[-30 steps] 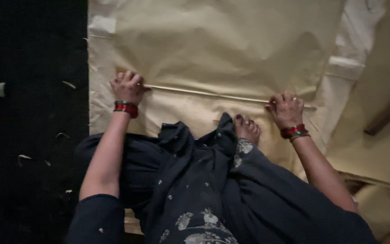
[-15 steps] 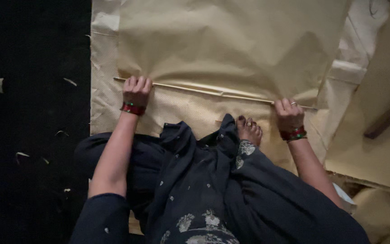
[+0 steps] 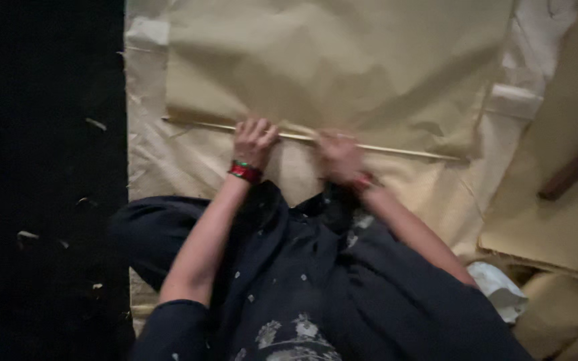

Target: The person sits on the floor and repeatedly rolls a thin wooden stick into a large sheet of brown paper, then unrolls it and repeats the process. The person handles the paper and stick by hand, smoothing the paper between rolls.

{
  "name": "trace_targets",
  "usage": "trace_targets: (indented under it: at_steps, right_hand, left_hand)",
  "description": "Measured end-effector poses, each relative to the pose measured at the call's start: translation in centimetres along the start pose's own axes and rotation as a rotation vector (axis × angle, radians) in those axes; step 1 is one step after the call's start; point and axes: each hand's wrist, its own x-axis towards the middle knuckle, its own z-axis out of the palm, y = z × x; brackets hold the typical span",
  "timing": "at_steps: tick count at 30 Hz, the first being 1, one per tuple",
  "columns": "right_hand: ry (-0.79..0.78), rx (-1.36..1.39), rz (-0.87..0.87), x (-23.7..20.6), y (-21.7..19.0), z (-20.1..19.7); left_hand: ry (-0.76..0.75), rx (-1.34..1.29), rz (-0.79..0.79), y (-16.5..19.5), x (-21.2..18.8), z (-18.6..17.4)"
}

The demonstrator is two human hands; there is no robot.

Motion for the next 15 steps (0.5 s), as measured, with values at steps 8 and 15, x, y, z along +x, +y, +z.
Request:
trace_targets:
  at_steps: [8, 15]
  right_hand:
    - [-0.113, -0.141, 0.089, -1.6, 2.6, 0.9]
    - [-0.178, -0.302, 0.187, -7.7, 9.1, -5.7]
  left_hand:
    - [-0.063, 0.113, -0.142, -4.2, -0.5, -2.6]
    - [-0.181, 0.145, -0.162, -9.4, -1.4, -4.7]
